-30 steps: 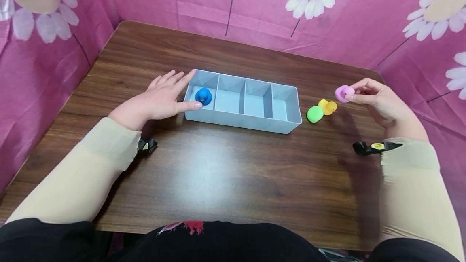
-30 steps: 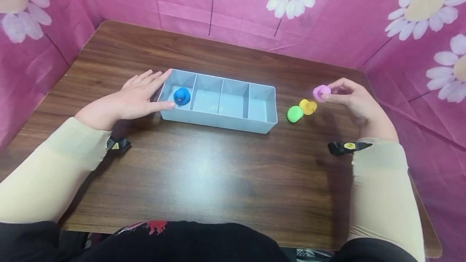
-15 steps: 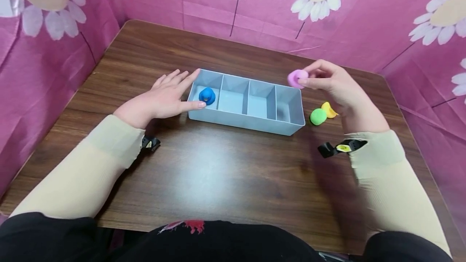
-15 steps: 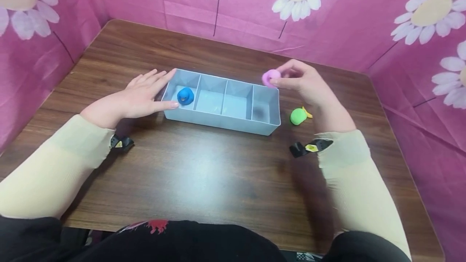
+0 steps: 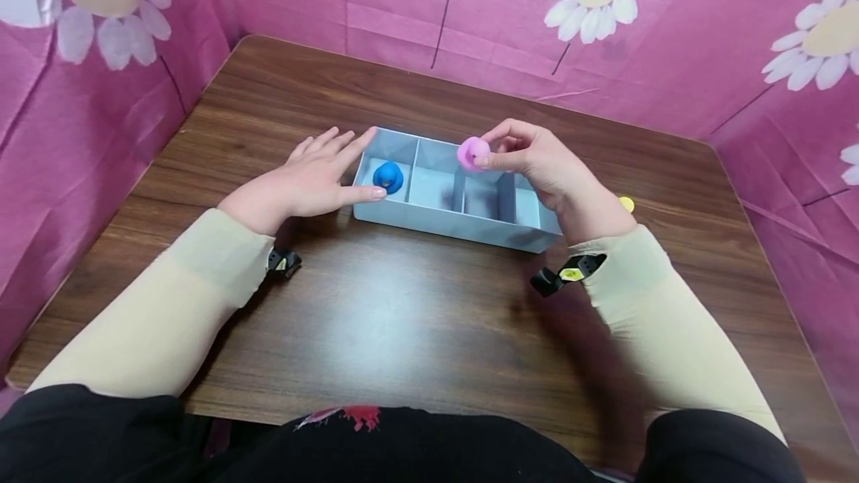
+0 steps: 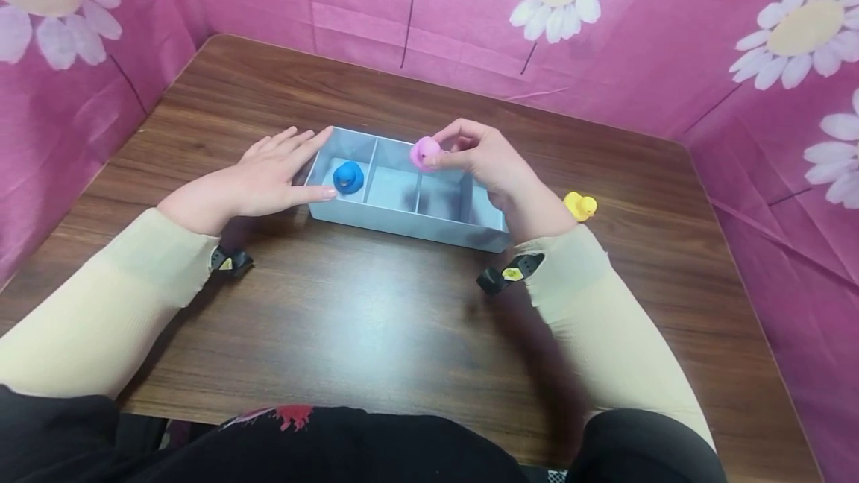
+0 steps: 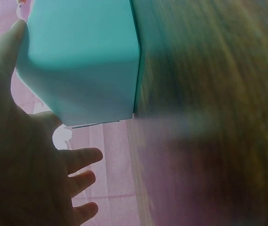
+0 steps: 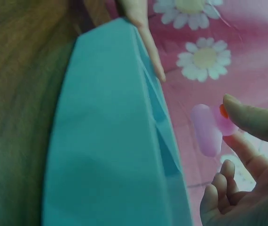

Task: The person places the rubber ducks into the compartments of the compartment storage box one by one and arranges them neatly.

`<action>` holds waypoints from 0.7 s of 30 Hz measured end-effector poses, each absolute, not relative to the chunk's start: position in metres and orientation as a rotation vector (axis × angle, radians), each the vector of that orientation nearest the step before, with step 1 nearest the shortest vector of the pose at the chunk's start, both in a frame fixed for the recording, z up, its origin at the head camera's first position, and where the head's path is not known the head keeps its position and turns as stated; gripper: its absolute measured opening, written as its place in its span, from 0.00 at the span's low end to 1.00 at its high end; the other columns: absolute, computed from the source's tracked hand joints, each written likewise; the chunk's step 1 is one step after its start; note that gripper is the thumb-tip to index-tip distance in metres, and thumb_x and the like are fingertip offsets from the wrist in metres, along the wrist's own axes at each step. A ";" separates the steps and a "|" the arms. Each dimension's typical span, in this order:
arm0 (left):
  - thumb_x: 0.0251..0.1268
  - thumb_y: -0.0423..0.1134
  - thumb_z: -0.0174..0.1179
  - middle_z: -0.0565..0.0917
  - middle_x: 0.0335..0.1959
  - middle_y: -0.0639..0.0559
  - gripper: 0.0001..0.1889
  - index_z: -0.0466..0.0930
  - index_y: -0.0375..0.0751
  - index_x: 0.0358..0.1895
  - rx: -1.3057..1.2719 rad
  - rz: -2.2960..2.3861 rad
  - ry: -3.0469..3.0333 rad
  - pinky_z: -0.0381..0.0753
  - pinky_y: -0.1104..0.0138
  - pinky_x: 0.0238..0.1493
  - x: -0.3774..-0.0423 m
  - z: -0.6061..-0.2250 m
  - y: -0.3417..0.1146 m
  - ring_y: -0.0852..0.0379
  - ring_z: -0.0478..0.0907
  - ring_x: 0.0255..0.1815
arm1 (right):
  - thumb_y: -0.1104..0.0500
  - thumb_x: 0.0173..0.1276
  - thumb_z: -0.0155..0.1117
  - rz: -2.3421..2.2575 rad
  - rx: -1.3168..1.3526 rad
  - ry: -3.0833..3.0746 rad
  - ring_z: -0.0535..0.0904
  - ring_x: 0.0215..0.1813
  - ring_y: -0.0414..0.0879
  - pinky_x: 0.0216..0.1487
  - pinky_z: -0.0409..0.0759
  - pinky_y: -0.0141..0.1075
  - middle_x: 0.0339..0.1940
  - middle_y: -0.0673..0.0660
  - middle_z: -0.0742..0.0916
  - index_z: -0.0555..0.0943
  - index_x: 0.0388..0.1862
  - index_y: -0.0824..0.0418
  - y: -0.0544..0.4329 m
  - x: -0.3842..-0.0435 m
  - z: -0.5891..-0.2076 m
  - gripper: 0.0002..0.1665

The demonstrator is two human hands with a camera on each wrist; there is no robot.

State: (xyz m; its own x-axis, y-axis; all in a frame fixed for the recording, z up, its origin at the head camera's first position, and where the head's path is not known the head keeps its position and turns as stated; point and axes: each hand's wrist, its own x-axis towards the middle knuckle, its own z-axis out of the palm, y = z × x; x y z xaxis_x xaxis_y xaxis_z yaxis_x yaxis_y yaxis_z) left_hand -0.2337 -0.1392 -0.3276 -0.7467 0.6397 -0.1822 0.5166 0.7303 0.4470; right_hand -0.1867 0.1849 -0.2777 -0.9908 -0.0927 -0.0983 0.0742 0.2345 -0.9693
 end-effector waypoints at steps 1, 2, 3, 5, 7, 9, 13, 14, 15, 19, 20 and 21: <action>0.62 0.77 0.43 0.43 0.80 0.39 0.51 0.28 0.63 0.80 0.900 0.535 2.611 0.29 0.43 0.72 -0.234 -0.328 -0.139 0.41 0.31 0.79 | 0.69 0.58 0.73 -1.847 -0.015 2.363 0.70 0.33 0.45 0.36 0.68 0.36 0.23 0.51 0.75 0.88 0.34 0.53 0.182 -0.186 -0.280 0.12; 0.62 0.77 0.43 0.43 0.80 0.39 0.51 0.28 0.63 0.80 0.900 0.535 2.610 0.29 0.43 0.72 -0.234 -0.327 -0.139 0.41 0.31 0.79 | 0.69 0.58 0.73 -1.837 -0.013 2.365 0.70 0.34 0.46 0.37 0.68 0.36 0.24 0.52 0.75 0.89 0.34 0.53 0.178 -0.186 -0.282 0.12; 0.62 0.77 0.43 0.43 0.80 0.39 0.51 0.28 0.63 0.80 0.900 0.535 2.610 0.29 0.43 0.72 -0.234 -0.327 -0.139 0.41 0.31 0.79 | 0.69 0.57 0.74 -1.831 -0.003 2.364 0.70 0.33 0.46 0.36 0.68 0.36 0.24 0.52 0.75 0.88 0.34 0.53 0.175 -0.186 -0.284 0.12; 0.63 0.77 0.43 0.43 0.80 0.38 0.51 0.28 0.63 0.80 0.897 0.536 2.611 0.29 0.43 0.72 -0.233 -0.327 -0.139 0.40 0.31 0.79 | 0.69 0.57 0.74 -1.819 0.014 2.364 0.70 0.34 0.46 0.34 0.68 0.35 0.24 0.52 0.75 0.88 0.34 0.53 0.168 -0.185 -0.288 0.12; 0.63 0.77 0.43 0.43 0.80 0.38 0.51 0.28 0.63 0.80 0.896 0.535 2.610 0.29 0.43 0.72 -0.233 -0.327 -0.139 0.40 0.31 0.79 | 0.68 0.57 0.75 -1.809 0.052 2.373 0.69 0.34 0.46 0.34 0.68 0.36 0.25 0.53 0.75 0.88 0.34 0.52 0.162 -0.184 -0.293 0.11; 0.63 0.77 0.43 0.43 0.80 0.38 0.51 0.28 0.63 0.80 0.893 0.537 2.609 0.29 0.43 0.72 -0.233 -0.327 -0.138 0.41 0.31 0.79 | 0.67 0.55 0.77 -1.797 0.097 2.395 0.69 0.35 0.46 0.33 0.67 0.36 0.25 0.52 0.75 0.88 0.33 0.52 0.156 -0.183 -0.297 0.11; 0.63 0.77 0.43 0.43 0.80 0.38 0.51 0.28 0.63 0.80 0.887 0.544 2.602 0.29 0.43 0.72 -0.233 -0.327 -0.138 0.41 0.31 0.79 | 0.67 0.54 0.78 -1.777 0.155 2.452 0.68 0.36 0.47 0.34 0.65 0.36 0.24 0.53 0.73 0.88 0.34 0.55 0.148 -0.182 -0.304 0.11; 0.63 0.77 0.43 0.43 0.80 0.39 0.51 0.28 0.63 0.80 0.885 0.545 2.601 0.29 0.43 0.72 -0.233 -0.327 -0.138 0.42 0.31 0.79 | 0.67 0.53 0.79 -1.775 0.164 2.464 0.67 0.36 0.47 0.33 0.65 0.36 0.24 0.53 0.72 0.88 0.34 0.56 0.146 -0.182 -0.305 0.11; 0.63 0.77 0.43 0.43 0.80 0.39 0.51 0.27 0.64 0.80 0.884 0.545 2.600 0.29 0.43 0.72 -0.233 -0.327 -0.138 0.42 0.31 0.79 | 0.67 0.53 0.79 -1.774 0.172 2.471 0.67 0.35 0.47 0.32 0.65 0.36 0.23 0.53 0.72 0.88 0.35 0.57 0.145 -0.182 -0.306 0.11; 0.62 0.77 0.44 0.43 0.80 0.39 0.51 0.28 0.64 0.80 0.884 0.542 2.604 0.30 0.43 0.72 -0.233 -0.327 -0.138 0.41 0.31 0.79 | 0.65 0.53 0.80 -1.731 0.198 2.486 0.66 0.36 0.48 0.32 0.64 0.35 0.23 0.55 0.71 0.88 0.36 0.59 0.142 -0.184 -0.311 0.11; 0.62 0.77 0.44 0.43 0.80 0.39 0.51 0.28 0.64 0.80 0.885 0.541 2.606 0.30 0.43 0.72 -0.233 -0.327 -0.138 0.41 0.32 0.79 | 0.64 0.53 0.80 -1.715 0.205 2.487 0.66 0.37 0.48 0.33 0.63 0.36 0.24 0.55 0.72 0.88 0.36 0.59 0.141 -0.185 -0.312 0.12; 0.62 0.77 0.44 0.43 0.80 0.39 0.51 0.28 0.64 0.80 0.886 0.540 2.608 0.30 0.43 0.73 -0.234 -0.327 -0.138 0.41 0.32 0.79 | 0.63 0.53 0.80 -1.702 0.209 2.485 0.66 0.39 0.49 0.33 0.62 0.36 0.25 0.56 0.72 0.88 0.37 0.59 0.141 -0.186 -0.313 0.12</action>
State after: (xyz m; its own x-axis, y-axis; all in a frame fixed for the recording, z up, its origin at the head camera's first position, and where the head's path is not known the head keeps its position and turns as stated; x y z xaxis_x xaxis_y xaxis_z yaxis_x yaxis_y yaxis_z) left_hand -0.2336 -0.1376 -0.3271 -0.7507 0.6334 -0.1876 0.5067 0.7344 0.4516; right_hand -0.1859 0.1409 -0.3127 -0.9829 0.0446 -0.1784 0.1825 0.3570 -0.9161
